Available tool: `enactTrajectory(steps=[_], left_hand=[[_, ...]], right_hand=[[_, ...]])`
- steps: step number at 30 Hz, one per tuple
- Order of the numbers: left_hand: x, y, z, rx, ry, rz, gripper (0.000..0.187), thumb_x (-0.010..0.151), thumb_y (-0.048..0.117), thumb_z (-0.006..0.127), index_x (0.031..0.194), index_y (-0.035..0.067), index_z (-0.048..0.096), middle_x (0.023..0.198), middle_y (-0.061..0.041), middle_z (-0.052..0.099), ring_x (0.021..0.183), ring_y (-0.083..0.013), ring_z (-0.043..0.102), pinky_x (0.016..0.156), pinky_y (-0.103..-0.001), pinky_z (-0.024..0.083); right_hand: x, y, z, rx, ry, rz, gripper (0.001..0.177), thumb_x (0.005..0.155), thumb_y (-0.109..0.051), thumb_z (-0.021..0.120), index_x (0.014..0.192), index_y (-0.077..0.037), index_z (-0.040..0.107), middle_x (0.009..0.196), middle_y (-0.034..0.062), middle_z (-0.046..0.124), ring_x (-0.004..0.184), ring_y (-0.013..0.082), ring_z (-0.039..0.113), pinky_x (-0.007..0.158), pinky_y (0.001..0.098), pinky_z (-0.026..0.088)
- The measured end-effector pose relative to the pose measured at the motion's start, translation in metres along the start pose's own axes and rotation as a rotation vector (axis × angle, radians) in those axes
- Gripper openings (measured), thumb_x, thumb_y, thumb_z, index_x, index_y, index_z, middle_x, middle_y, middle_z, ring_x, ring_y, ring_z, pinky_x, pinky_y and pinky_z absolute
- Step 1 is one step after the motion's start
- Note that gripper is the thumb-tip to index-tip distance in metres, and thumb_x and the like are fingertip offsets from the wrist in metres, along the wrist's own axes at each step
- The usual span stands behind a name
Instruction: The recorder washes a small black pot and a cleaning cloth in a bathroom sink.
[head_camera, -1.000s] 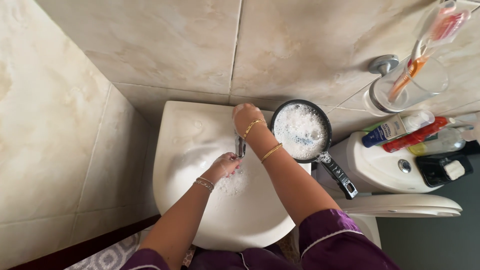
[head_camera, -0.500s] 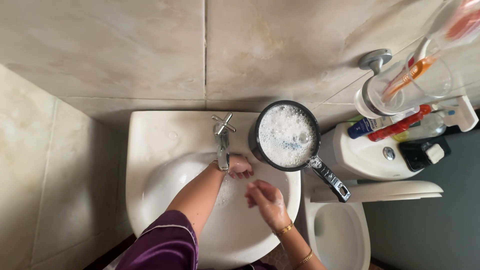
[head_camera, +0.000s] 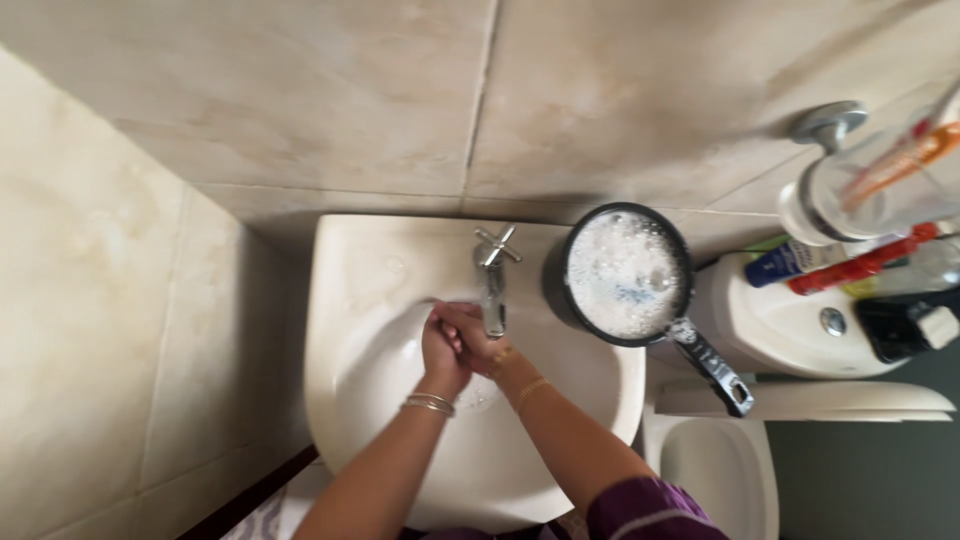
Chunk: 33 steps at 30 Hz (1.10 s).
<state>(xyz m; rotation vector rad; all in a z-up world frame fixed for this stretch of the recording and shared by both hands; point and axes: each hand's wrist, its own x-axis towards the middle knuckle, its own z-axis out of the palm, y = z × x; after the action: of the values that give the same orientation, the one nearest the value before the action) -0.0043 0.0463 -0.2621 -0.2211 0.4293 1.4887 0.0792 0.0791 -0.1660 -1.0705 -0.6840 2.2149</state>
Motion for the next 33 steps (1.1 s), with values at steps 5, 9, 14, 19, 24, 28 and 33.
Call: enactTrajectory(steps=[5, 9, 14, 19, 24, 28, 33], left_hand=[[-0.078, -0.003, 0.148, -0.046, 0.477, 0.147, 0.053, 0.098, 0.060, 0.042, 0.108, 0.010, 0.057, 0.093, -0.006, 0.066, 0.080, -0.0199, 0.065, 0.075, -0.036, 0.055], [-0.081, -0.013, 0.165, -0.055, 0.472, 0.007, 0.050, 0.094, 0.059, 0.049, 0.107, 0.011, 0.058, 0.092, -0.007, 0.065, 0.080, -0.0230, 0.064, 0.076, -0.040, 0.054], [-0.018, -0.030, 0.078, 0.121, 0.377, -0.202, 0.026, 0.093, 0.030, 0.064, 0.110, 0.009, 0.062, 0.097, -0.008, 0.072, 0.091, -0.0231, 0.069, 0.085, -0.039, 0.058], [-0.013, -0.014, 0.087, 0.354, 0.249, -0.472, 0.020, 0.091, 0.020, 0.071, 0.105, 0.006, 0.070, 0.098, -0.009, 0.075, 0.091, -0.0235, 0.071, 0.083, -0.038, 0.058], [-0.054, -0.017, 0.146, 0.785, 0.275, -0.180, 0.030, 0.083, 0.022, 0.079, 0.107, 0.004, 0.074, 0.098, -0.002, 0.073, 0.094, -0.0158, 0.066, 0.086, -0.031, 0.051], [-0.087, -0.026, 0.176, 1.229, 0.376, 0.226, 0.049, 0.079, 0.024, 0.082, 0.114, -0.006, 0.065, 0.104, -0.015, 0.074, 0.099, -0.0269, 0.071, 0.087, -0.037, 0.055], [-0.108, -0.049, 0.171, 0.748, 0.424, 0.282, 0.130, 0.066, 0.016, 0.086, 0.158, 0.015, -0.006, 0.150, -0.015, 0.038, 0.131, -0.0300, 0.051, 0.104, -0.043, 0.049]], right_hand=[[0.016, -0.031, 0.058, -0.872, 0.045, 0.167, 0.038, 0.102, -0.030, 0.068, 0.118, 0.005, 0.065, 0.099, 0.0105, 0.068, 0.087, 0.0195, 0.061, 0.080, 0.0322, 0.051], [0.005, -0.039, 0.051, -1.283, 0.155, 0.267, 0.045, 0.103, -0.039, 0.056, 0.137, -0.010, 0.061, 0.123, 0.0089, 0.067, 0.105, 0.0224, 0.061, 0.096, 0.0347, 0.048], [-0.023, -0.013, 0.023, -1.599, 0.304, 0.072, 0.045, 0.096, -0.032, 0.059, 0.134, -0.009, 0.059, 0.136, 0.0203, 0.054, 0.112, 0.0316, 0.057, 0.096, 0.0406, 0.049], [-0.050, 0.001, -0.003, -1.913, 0.451, -0.128, 0.047, 0.089, -0.026, 0.062, 0.132, -0.007, 0.057, 0.149, 0.0315, 0.042, 0.120, 0.0407, 0.053, 0.096, 0.0466, 0.050], [-0.044, 0.001, -0.026, -1.923, 0.329, -0.354, 0.043, 0.087, -0.024, 0.062, 0.124, -0.001, 0.058, 0.124, 0.0244, 0.061, 0.116, 0.0422, 0.057, 0.090, 0.0497, 0.052], [-0.038, -0.034, 0.016, -2.004, 0.112, -0.238, 0.039, 0.091, -0.027, 0.060, 0.124, -0.006, 0.058, 0.116, 0.0186, 0.064, 0.110, 0.0370, 0.061, 0.089, 0.0499, 0.052], [-0.018, -0.001, -0.028, -0.796, -0.013, -0.313, 0.048, 0.092, -0.034, 0.057, 0.128, -0.003, 0.061, 0.118, 0.0169, 0.071, 0.109, 0.0329, 0.069, 0.095, 0.0428, 0.057]])
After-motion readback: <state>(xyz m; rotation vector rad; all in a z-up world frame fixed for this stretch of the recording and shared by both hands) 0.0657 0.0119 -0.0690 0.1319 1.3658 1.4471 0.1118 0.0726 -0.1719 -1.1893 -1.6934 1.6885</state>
